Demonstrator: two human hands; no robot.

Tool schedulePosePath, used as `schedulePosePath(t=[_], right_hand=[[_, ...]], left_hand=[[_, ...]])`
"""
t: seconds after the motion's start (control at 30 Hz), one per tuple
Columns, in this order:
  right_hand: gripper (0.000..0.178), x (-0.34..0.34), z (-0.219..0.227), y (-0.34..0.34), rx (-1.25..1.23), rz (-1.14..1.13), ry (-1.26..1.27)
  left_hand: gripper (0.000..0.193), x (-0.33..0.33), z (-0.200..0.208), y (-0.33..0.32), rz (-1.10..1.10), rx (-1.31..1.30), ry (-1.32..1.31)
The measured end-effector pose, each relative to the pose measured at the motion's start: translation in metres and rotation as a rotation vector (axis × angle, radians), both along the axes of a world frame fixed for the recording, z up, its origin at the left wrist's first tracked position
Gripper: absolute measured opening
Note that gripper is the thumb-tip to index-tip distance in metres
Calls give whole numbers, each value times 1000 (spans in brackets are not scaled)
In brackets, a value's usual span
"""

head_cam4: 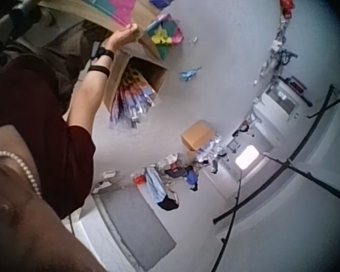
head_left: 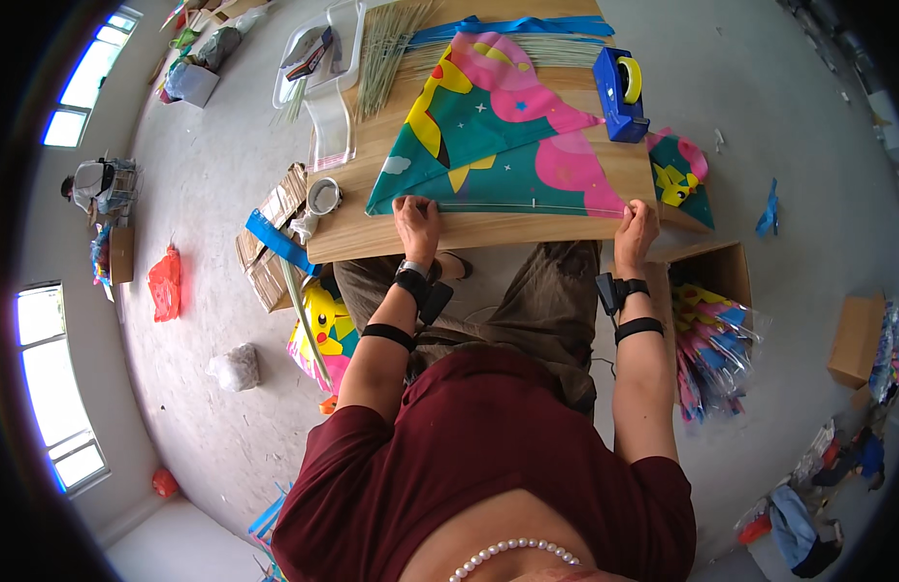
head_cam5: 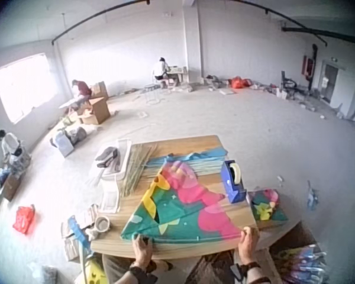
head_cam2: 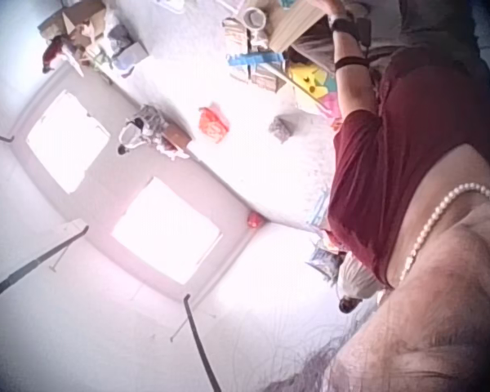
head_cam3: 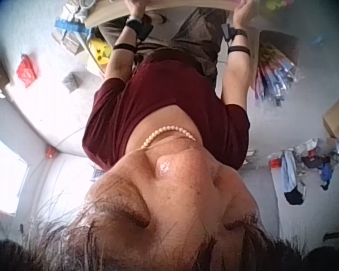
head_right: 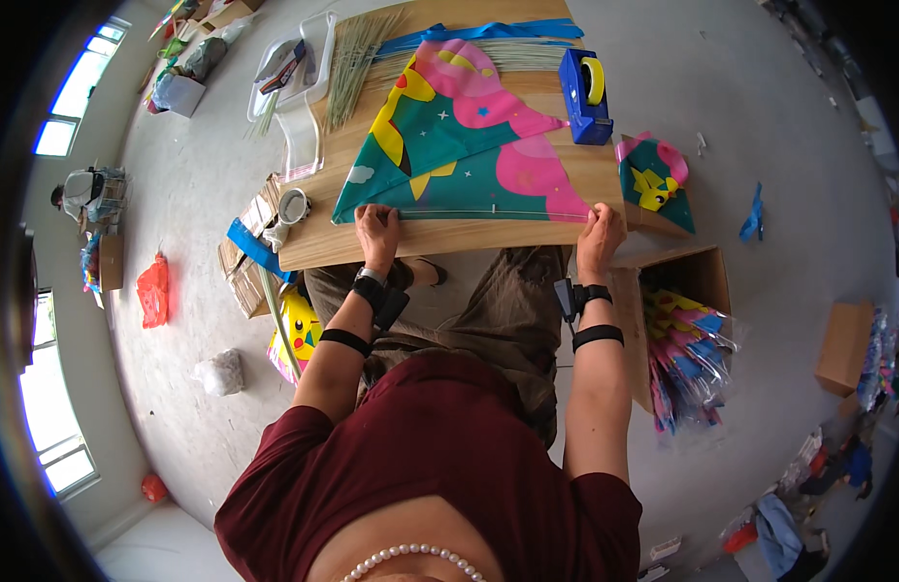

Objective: The person assembles a Pikachu-themed kite by attaching a wooden dowel to the kite's surface using blue tape. They fold the kite material, align the dowel, and secure it with multiple strips of tape. The person also handles a small white cloth and a roll of tape during the process.

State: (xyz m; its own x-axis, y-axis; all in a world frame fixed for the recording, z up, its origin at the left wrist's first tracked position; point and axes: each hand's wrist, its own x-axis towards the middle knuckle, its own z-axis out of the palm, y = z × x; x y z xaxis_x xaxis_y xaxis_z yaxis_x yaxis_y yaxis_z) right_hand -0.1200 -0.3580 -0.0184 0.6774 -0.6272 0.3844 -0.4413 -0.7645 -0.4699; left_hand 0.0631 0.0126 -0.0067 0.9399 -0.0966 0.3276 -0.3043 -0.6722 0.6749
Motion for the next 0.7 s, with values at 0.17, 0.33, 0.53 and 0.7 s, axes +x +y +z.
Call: schedulePosePath(t=[0.17, 0.33, 0.53, 0.7], right_hand=[[18, -6, -10, -11, 18, 1, -23], [20, -11, -9, -19, -26, 3, -5], [24, -3, 30, 2, -40, 138, -104], [39, 20, 64, 75, -103, 661, 60]], left_hand=[[21, 2, 4, 1, 24, -48, 81], [20, 8, 0, 13, 5, -36, 108], [34, -12, 24, -12, -157, 38, -142], [60, -49, 43, -57, -757, 312, -65]])
